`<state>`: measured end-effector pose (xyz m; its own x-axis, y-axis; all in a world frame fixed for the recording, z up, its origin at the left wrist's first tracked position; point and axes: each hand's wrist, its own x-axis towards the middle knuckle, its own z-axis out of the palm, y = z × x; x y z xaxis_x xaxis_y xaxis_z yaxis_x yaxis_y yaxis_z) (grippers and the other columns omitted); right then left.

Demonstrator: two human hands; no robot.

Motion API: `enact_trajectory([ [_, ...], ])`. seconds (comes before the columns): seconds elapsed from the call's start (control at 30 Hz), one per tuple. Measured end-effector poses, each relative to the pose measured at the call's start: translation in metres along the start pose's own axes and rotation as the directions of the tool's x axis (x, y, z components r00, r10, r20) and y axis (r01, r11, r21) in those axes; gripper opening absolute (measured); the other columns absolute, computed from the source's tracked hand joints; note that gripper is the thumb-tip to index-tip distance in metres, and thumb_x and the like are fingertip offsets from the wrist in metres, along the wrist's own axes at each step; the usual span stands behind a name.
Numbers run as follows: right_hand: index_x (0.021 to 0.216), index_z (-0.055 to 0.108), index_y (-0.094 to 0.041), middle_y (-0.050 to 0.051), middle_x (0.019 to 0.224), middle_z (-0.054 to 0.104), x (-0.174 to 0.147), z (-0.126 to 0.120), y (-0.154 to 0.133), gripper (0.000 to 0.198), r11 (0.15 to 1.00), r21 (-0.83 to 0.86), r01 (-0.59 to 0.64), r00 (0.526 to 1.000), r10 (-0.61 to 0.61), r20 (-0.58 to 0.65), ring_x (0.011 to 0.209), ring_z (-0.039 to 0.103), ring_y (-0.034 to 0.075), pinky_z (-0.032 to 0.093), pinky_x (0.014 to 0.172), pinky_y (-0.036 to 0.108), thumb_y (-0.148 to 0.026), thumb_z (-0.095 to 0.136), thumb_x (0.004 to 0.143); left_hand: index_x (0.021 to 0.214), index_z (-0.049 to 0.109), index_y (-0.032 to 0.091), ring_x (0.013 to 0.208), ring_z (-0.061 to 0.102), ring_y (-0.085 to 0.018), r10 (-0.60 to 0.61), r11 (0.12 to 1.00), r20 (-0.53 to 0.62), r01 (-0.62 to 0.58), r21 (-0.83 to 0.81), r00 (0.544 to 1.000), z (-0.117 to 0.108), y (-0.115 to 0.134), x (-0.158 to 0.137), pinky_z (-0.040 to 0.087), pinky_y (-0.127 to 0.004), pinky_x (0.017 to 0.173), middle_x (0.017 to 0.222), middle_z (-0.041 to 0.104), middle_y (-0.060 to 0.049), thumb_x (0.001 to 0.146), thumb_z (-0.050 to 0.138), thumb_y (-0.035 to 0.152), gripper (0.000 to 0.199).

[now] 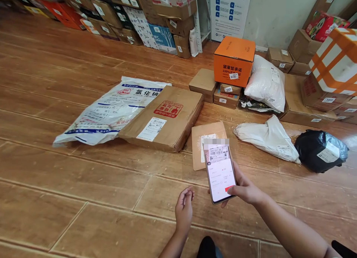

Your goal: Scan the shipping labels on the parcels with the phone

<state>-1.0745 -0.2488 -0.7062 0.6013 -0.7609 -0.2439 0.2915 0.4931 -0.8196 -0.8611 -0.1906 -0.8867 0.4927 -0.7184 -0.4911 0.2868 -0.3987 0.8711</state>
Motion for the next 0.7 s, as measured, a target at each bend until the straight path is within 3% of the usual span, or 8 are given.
enact_trajectory([
  [0.27,0.149,0.014,-0.036,0.014,0.149,0.05,-0.009,-0.001,-0.007,0.097,1.0,-0.012,0.007,1.0,-0.007,-0.003,0.109,0.069,0.028,0.059,0.061,0.03,-0.032,0.077,0.076,0.085,0.073,0.019,0.078,0.065,-0.021,0.005,1.0,0.033,-0.005,0.016,0.999,0.003,0.003,-0.004,0.052,-0.034,0.076,0.08,0.073,-0.006,0.046,0.078,0.077,0.07],
  [0.43,0.148,0.022,-0.031,0.014,0.152,0.047,-0.012,0.001,-0.01,0.092,0.999,-0.049,0.018,0.998,-0.021,-0.06,0.136,0.051,0.035,0.057,0.064,0.029,-0.032,0.077,0.074,0.086,0.073,0.019,0.079,0.065,-0.021,0.006,1.0,0.049,-0.008,0.026,0.999,0.004,0.002,-0.004,0.053,-0.034,0.077,0.08,0.073,-0.007,0.045,0.078,0.078,0.073],
  [0.7,0.148,0.018,-0.035,0.013,0.147,0.051,-0.012,-0.003,-0.006,0.093,0.999,-0.011,0.034,0.999,-0.034,0.005,0.105,0.07,0.026,0.06,0.06,0.03,-0.034,0.077,0.076,0.086,0.073,0.018,0.079,0.066,-0.023,0.029,0.998,0.037,-0.031,0.047,0.999,0.004,0.0,-0.005,0.054,-0.035,0.077,0.08,0.073,-0.007,0.048,0.075,0.078,0.071],
])
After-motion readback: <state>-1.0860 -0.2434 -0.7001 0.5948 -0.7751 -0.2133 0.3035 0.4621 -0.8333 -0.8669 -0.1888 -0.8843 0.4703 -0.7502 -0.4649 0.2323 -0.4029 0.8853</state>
